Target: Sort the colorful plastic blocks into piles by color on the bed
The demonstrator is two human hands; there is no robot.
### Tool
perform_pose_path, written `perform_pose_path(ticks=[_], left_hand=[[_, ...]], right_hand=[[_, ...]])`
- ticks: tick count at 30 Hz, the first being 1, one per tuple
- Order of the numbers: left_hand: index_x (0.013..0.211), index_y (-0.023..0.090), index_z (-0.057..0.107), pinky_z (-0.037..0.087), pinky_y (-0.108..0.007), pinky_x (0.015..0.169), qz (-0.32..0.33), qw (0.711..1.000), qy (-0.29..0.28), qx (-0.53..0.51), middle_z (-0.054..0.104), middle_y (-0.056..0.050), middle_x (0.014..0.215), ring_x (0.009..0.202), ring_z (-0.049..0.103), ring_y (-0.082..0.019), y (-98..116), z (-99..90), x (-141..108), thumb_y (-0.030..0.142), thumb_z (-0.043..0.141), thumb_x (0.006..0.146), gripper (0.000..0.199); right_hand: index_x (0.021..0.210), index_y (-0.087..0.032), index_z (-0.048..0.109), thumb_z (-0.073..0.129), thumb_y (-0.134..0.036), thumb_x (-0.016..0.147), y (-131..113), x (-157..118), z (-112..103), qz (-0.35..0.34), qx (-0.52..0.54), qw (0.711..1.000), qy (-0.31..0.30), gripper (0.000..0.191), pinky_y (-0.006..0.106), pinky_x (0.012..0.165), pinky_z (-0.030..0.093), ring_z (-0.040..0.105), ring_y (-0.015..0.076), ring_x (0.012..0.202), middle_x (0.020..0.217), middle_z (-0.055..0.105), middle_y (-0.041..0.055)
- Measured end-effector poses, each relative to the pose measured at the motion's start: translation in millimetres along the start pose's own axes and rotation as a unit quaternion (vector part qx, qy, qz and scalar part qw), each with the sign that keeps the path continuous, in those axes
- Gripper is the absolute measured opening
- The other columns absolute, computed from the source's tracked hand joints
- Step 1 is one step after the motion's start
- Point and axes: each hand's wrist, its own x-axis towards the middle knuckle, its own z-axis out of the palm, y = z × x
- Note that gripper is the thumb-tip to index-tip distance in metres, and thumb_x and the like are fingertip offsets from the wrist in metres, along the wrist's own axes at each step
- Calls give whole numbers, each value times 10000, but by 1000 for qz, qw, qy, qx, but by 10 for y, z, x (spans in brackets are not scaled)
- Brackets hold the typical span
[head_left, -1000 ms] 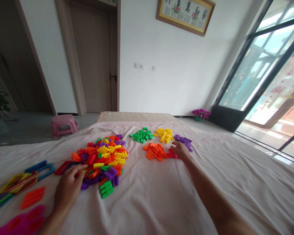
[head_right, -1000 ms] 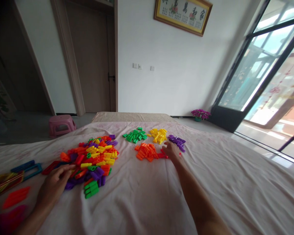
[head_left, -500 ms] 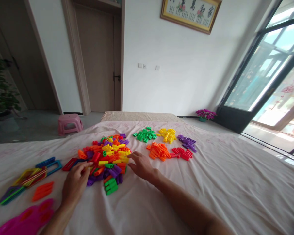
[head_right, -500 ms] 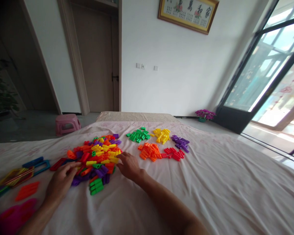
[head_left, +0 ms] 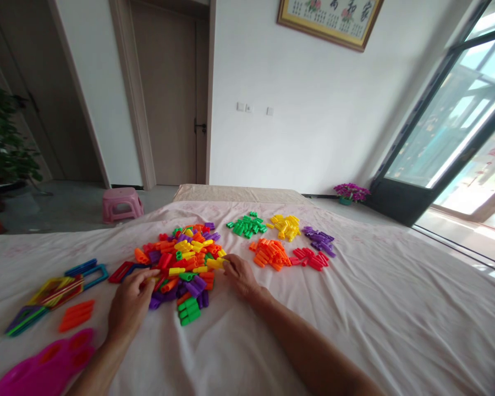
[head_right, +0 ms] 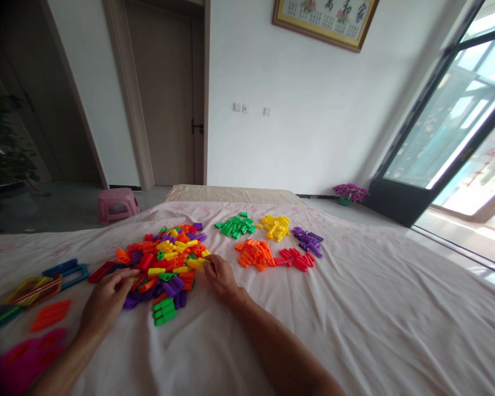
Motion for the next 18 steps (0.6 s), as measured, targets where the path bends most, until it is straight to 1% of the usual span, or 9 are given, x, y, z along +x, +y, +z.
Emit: perform_pose_path(ticks=[3,6,8,10,12,15,18], left_hand=[[1081,215,779,483,-471,1134,-3,1000,-2,-3,758,-111,1236,1219,666,-304,4,-7,3,471,508,876,425],[1077,215,782,473,-474,1148,-1,1000,-1,-1,755,-110,1245,1230,662,-305,-5,-8,5,470,507,872,428],[1074,218,785,471,-475,1151,1,1000,-2,2,756,-108,1245,1234,661,-307,-14,-6,5,472,510,869,427],[1080,211,784,473,-477,1148,0,1000,-2,1,754,-112,1245,1231,662,-308,-23,-2,4,475,511,870,434],[1090,207,782,475,-476,1147,0,1000,0,1,752,-113,1245,1228,662,-306,-30,1,0,474,512,872,438],[1093,219,784,476,-469,1148,-2,1000,2,5,749,-105,1255,1234,659,-302,-36,2,-8,474,512,875,431],[1088,225,788,475,-466,1151,-6,1000,3,8,747,-102,1263,1243,657,-302,-37,3,-10,481,511,875,433]], right_hand=[[965,-192,657,487,-302,1033,27,-5,-12,48,97,994,-20,213,246,655,494,683,158,711,795,694,6],[947,-191,631,562,-332,994,34,-2,-21,51,124,990,-32,163,238,633,475,667,153,698,782,692,-6],[923,-190,634,637,-311,937,26,-4,-30,32,88,995,-31,121,233,636,455,658,152,724,803,699,-8],[906,-191,644,697,-262,872,3,-13,-40,14,26,999,-27,95,229,647,437,644,148,741,825,707,-12],[933,-195,659,718,-222,840,-31,-26,-47,0,-29,999,-34,114,231,665,440,641,147,750,859,725,-10],[1018,-203,679,697,-210,868,-76,-36,-57,-28,-80,994,-62,151,249,731,484,677,171,816,965,762,24],[1104,-203,688,647,-194,907,-77,-28,-78,-67,-103,988,-92,202,278,830,523,714,209,947,1085,775,67]])
